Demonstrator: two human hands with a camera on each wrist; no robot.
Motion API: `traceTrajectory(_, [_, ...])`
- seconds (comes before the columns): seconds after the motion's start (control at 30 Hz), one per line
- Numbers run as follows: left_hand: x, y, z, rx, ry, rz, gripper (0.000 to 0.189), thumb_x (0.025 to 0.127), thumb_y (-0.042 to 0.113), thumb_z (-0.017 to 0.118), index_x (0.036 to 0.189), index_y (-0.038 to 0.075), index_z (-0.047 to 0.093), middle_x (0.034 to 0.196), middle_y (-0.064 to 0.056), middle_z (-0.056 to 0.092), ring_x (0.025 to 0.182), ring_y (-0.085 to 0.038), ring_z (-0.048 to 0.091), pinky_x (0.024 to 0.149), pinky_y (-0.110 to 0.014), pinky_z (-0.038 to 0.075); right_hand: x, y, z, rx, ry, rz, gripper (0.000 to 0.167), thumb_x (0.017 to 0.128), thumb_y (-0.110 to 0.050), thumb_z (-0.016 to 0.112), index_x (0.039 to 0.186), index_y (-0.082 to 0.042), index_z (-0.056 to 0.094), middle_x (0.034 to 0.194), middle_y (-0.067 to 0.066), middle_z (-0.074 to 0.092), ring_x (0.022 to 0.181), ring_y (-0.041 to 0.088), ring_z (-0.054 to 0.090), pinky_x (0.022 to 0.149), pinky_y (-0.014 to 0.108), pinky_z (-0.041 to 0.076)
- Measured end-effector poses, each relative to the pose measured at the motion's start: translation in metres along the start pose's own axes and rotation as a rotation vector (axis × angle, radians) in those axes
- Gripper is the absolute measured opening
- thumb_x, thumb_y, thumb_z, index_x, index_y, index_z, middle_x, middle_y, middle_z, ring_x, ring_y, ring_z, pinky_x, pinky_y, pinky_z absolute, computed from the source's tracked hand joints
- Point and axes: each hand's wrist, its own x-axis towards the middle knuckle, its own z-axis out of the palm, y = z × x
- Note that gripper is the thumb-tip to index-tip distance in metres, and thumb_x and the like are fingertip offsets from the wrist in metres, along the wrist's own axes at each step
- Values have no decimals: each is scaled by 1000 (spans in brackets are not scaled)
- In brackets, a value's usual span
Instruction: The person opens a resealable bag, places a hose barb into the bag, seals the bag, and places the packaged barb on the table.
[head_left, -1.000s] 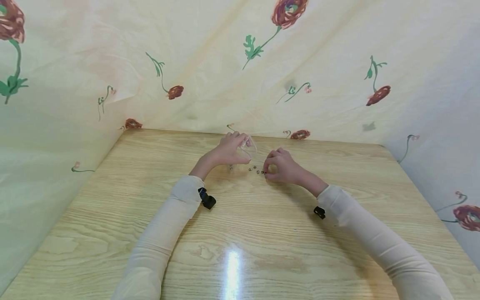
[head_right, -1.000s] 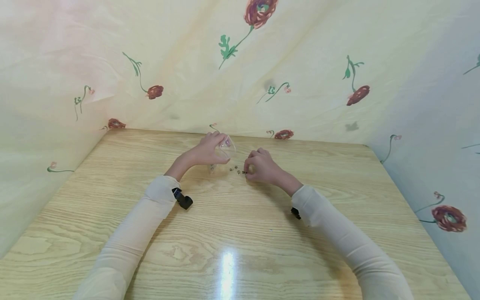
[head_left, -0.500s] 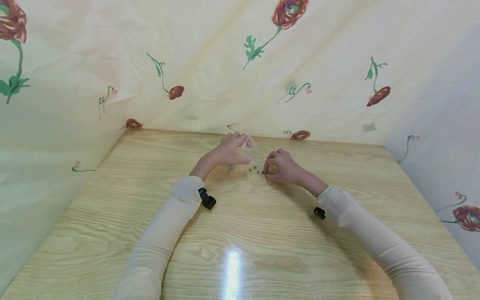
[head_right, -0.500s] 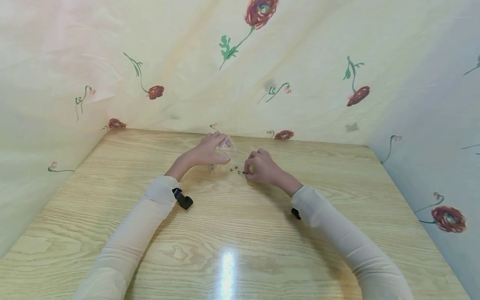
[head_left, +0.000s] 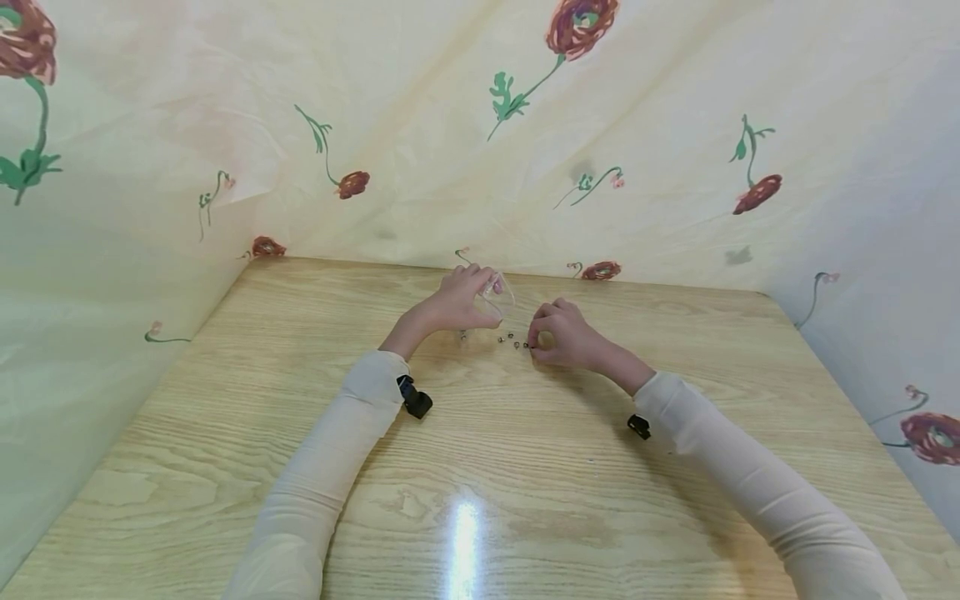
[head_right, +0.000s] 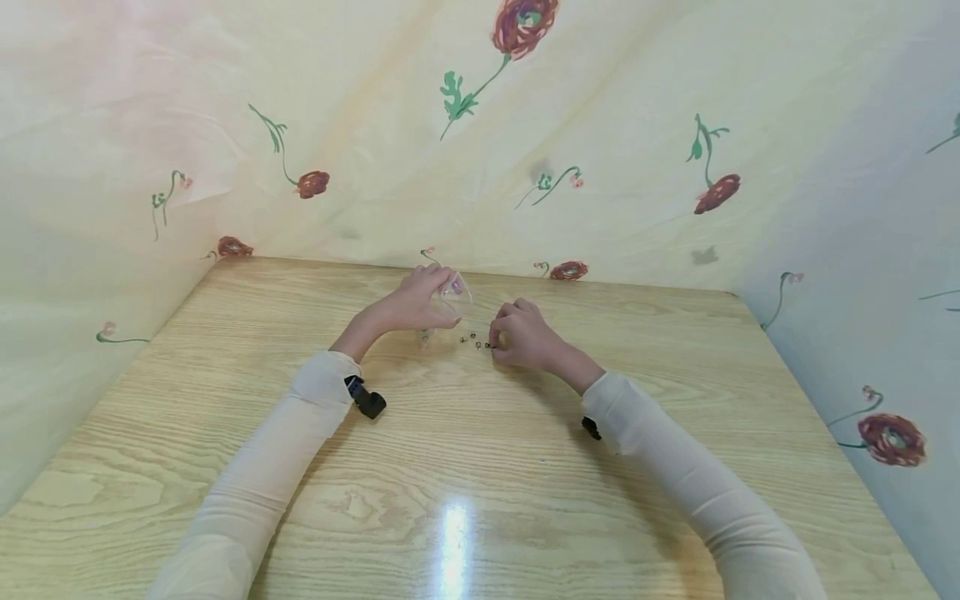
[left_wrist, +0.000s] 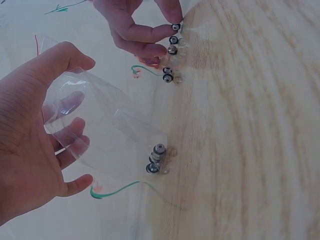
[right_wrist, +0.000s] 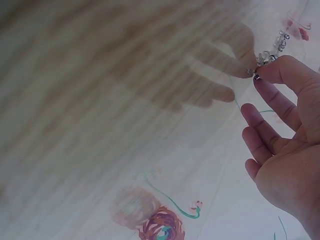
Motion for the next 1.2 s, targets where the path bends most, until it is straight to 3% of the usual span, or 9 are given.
traceTrajectory(1.2, [-1,0,1,10,3,11,48,85,29,72,126,9,57,124,-13,54,115,-31,41,104,-55,30,-2,6,-1,22,124,-32,9,78,-6,75,75,-13,70,98,13,67,87,27,46,84,45,33])
